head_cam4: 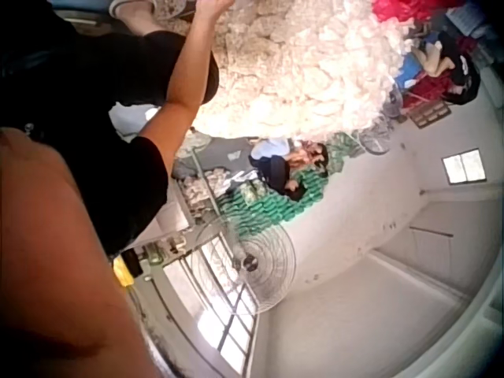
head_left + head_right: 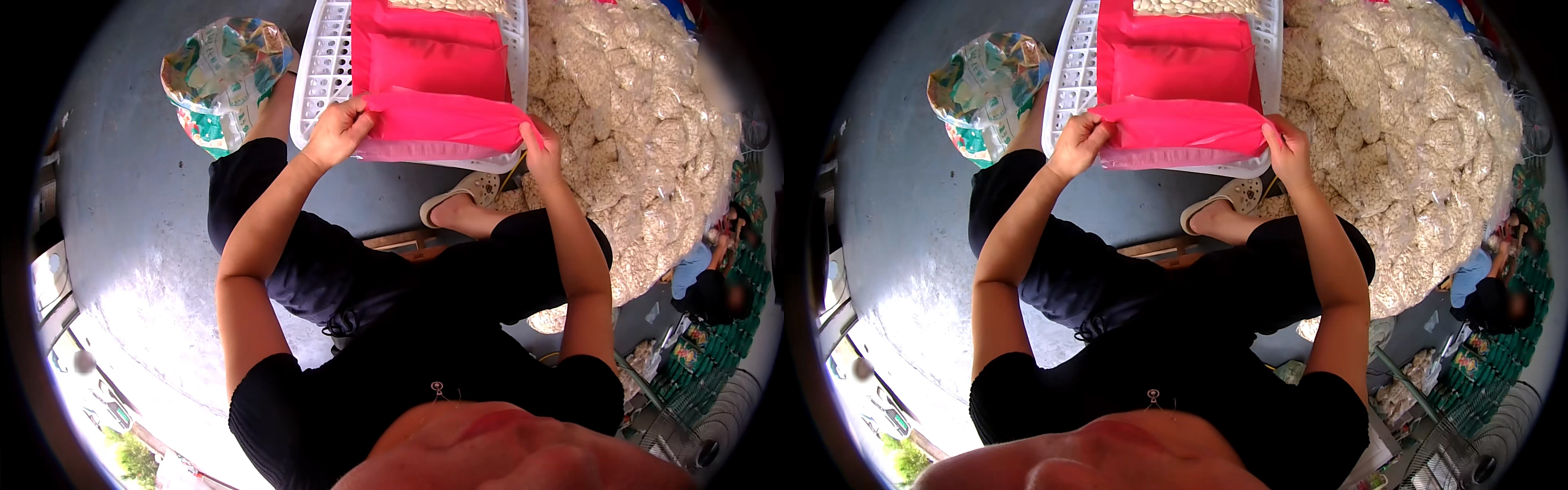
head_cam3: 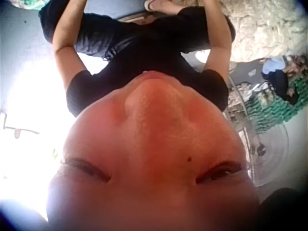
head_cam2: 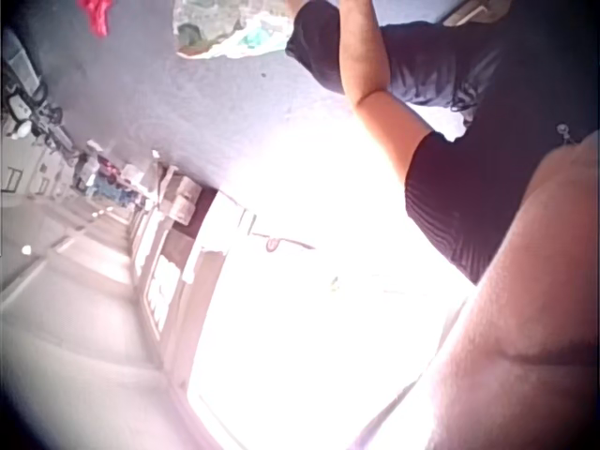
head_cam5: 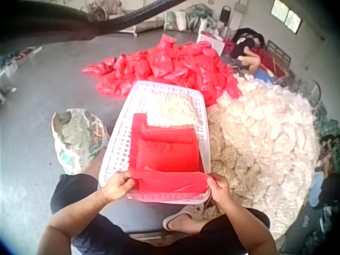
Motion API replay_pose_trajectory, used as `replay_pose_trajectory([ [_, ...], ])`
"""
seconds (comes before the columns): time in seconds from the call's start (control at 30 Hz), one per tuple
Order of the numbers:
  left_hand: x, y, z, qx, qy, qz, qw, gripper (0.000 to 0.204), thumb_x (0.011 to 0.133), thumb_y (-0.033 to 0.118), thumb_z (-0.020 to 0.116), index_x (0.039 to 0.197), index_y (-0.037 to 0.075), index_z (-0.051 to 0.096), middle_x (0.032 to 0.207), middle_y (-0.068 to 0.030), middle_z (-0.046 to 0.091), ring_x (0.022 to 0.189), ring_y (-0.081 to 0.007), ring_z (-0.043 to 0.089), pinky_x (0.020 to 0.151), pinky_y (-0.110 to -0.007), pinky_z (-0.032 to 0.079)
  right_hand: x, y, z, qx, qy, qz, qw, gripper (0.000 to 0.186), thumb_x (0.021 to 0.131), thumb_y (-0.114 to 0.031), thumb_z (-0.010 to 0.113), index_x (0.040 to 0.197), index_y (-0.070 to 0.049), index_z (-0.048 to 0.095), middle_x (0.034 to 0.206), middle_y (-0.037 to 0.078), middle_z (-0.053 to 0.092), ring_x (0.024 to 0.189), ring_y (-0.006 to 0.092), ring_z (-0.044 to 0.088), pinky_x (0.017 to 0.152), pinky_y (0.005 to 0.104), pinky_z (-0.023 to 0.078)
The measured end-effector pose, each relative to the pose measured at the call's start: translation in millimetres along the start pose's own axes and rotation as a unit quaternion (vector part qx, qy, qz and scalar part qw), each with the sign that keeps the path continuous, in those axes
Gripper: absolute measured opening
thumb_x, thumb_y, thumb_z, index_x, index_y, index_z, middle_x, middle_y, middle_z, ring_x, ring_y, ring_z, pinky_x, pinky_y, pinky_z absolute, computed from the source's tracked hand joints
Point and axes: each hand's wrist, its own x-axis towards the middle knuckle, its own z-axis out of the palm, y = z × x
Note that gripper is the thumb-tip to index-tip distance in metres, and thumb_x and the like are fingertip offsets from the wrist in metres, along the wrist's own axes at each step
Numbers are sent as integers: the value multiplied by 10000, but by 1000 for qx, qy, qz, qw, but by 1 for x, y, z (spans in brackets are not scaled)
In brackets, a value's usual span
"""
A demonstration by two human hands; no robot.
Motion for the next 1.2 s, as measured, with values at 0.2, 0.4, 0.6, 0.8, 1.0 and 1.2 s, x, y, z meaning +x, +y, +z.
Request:
replay_pose_trajectory([
  [0.2, 29, 5, 11, -67, 158, -1, 985, 348, 983, 226, 598, 724, -7, 592, 588, 33, 480, 578, -49, 412, 516, -252, 378, 37, 1, 17, 77, 110, 105, 985, 326, 999, -284, 566, 979, 25, 670, 817, -18, 630, 762, 59, 519, 696, 227, 431],
  [0.4, 35, -3, 16, -58, 207, 32, 976, 311, 952, 172, 622, 699, -7, 593, 565, 11, 510, 574, -46, 422, 517, -247, 388, 59, 14, 29, 83, 177, 173, 965, 362, 964, -328, 593, 968, 18, 698, 830, 23, 675, 780, 108, 588, 712, 266, 457],
  [0.6, 36, -22, 18, 192, 224, -53, 954, 330, 899, 328, 622, 737, 45, 670, 609, -146, 632, 542, -296, 622, 539, -392, 479, 76, 19, 30, -274, 65, 171, 944, 402, 934, -423, 541, 929, -58, 710, 779, 172, 672, 781, 328, 663, 725, 421, 501],
  [0.8, 47, 6, 1, 309, 104, -141, 935, 320, 887, 389, 585, 848, 98, 711, 700, -152, 673, 672, -350, 668, 603, -435, 515, 84, -12, 33, -487, 16, 122, 865, 337, 917, -391, 587, 1004, -71, 648, 934, 136, 676, 869, 357, 654, 752, 456, 510],
  [1.0, 38, 20, 0, 487, 81, 58, 868, 442, 925, 372, 552, 1310, 155, 573, 625, -53, 665, 508, -259, 640, 442, -411, 482, 116, -66, 73, -429, -40, -267, 862, 428, 873, -445, 652, 1142, -116, 606, 1094, 117, 648, 1042, 334, 599, 876, 456, 466],
  [1.2, 54, 8, -21, 394, -38, -64, 916, 444, 957, 397, 452, 1272, 117, 590, 786, -120, 708, 728, -312, 690, 641, -455, 536, 173, -32, 108, -453, -221, -80, 860, 600, 846, -610, 601, 1069, -56, 648, 949, 191, 683, 920, 366, 643, 803, 455, 496],
])
